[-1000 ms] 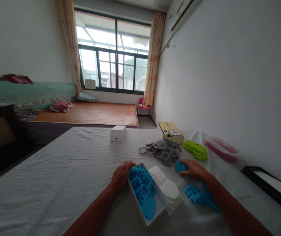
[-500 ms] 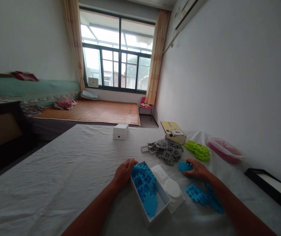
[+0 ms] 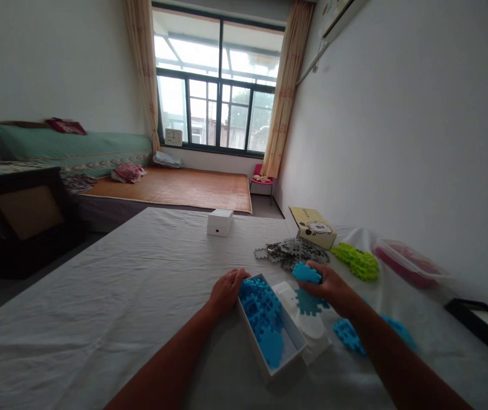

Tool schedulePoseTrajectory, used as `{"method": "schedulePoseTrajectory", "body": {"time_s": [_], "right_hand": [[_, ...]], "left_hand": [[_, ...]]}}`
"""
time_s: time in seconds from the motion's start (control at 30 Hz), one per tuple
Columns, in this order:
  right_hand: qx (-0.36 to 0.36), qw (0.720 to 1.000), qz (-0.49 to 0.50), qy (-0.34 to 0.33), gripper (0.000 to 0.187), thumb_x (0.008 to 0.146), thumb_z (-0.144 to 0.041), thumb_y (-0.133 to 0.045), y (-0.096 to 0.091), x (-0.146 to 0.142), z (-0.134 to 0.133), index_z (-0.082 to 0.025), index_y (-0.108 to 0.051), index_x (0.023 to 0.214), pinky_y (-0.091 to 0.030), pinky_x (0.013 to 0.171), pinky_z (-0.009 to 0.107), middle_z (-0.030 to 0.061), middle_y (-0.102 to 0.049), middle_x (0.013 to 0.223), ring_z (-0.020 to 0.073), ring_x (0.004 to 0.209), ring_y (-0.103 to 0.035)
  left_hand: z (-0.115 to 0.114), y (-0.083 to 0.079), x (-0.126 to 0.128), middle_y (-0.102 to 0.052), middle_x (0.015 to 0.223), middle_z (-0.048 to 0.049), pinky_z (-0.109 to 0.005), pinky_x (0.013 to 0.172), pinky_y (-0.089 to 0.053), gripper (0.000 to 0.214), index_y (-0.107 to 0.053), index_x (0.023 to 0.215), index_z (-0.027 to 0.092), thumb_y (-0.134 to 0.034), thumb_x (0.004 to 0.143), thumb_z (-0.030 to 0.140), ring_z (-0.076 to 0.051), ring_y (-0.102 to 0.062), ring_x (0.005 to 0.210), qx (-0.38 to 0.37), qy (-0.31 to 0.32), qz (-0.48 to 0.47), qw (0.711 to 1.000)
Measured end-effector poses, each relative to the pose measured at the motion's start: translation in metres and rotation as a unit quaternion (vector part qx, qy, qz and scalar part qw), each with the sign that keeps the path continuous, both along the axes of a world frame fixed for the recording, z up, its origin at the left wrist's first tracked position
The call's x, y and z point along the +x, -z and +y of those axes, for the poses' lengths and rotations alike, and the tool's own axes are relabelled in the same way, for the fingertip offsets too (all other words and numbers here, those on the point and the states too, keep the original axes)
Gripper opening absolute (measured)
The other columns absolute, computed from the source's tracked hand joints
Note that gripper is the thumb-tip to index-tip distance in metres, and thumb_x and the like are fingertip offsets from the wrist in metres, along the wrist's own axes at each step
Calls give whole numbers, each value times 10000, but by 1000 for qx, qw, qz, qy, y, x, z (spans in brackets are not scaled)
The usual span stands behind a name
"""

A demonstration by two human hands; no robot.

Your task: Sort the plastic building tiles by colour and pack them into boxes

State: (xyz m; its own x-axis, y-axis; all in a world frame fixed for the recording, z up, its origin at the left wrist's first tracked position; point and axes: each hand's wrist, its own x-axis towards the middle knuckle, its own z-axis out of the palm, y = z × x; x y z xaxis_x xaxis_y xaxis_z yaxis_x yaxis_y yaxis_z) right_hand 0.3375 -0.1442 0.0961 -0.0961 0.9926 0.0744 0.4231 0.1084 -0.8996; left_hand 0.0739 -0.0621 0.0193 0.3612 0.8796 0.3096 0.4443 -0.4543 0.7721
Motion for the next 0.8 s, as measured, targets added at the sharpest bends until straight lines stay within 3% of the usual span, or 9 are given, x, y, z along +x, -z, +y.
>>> {"method": "schedulePoseTrajectory", "body": {"time_s": [0.07,0.17,0.3,0.4,0.5,0.57,0.63,0.7,0.8], "right_hand": [[-7,998,-13,-66,280,732,-436,-636,-5,-35,-4,-193,-508,787,-414,552,218,-48,-499,649,109,598,-487],[40,983,-141,-113,312,711,-466,-668,-2,-66,-6,-197,-571,837,-455,630,271,-8,-585,752,166,700,-546],[142,959,-229,-83,272,834,-399,-536,7,-77,-12,-255,-594,1058,-467,850,362,78,-639,1025,262,955,-586],[133,960,-218,-110,377,895,-329,-397,10,-81,-23,-368,-481,1261,-459,939,363,21,-611,1193,252,1106,-560],[169,948,-250,-100,426,891,-306,-398,11,-77,-28,-414,-428,1303,-436,992,388,-30,-573,1264,240,1185,-512],[212,934,-283,-56,399,886,-299,-409,14,-56,-23,-343,-478,1276,-406,1024,404,5,-569,1271,243,1211,-484],[218,919,-327,6,383,869,-294,-424,20,-16,-13,-244,-529,1234,-395,1026,424,64,-591,1240,256,1195,-494],[171,902,-388,78,385,819,-278,-471,30,39,-5,-171,-584,1171,-393,1008,452,126,-620,1192,290,1149,-528],[19,881,-445,162,394,687,-281,-610,49,117,-3,-158,-651,1060,-420,932,504,167,-646,1136,362,1077,-563]], "left_hand": [[0,-1,0,-698,926,-32,-241,816,-437,576,-696,891,207,-187,941,472,-175,-619,888,4,6,0,1000],[-1,-1,-1,-692,927,-36,-245,820,-439,588,-697,890,206,-175,944,471,-178,-614,897,7,12,6,1000],[-1,-1,0,-694,929,-39,-248,828,-436,580,-697,906,199,-184,945,465,-179,-615,894,7,11,9,1000],[0,-1,0,-697,924,-36,-248,832,-435,580,-695,905,201,-180,946,465,-177,-617,891,3,11,9,1000],[-1,-2,1,-700,924,-40,-251,839,-437,580,-693,896,196,-183,942,468,-180,-621,893,2,10,2,1000],[-1,-3,1,-700,928,-48,-262,841,-439,578,-694,899,191,-192,937,474,-190,-621,895,2,11,-1,1000],[-1,-4,0,-700,927,-50,-271,843,-441,579,-696,903,191,-195,932,480,-198,-619,902,-2,12,-1,1000],[-1,-5,0,-700,928,-47,-272,849,-439,580,-697,901,196,-195,929,486,-198,-617,909,-7,9,-2,1000],[-1,-5,0,-701,936,-41,-262,857,-437,576,-697,900,200,-202,926,493,-192,-615,918,-11,6,-4,1000]]}}
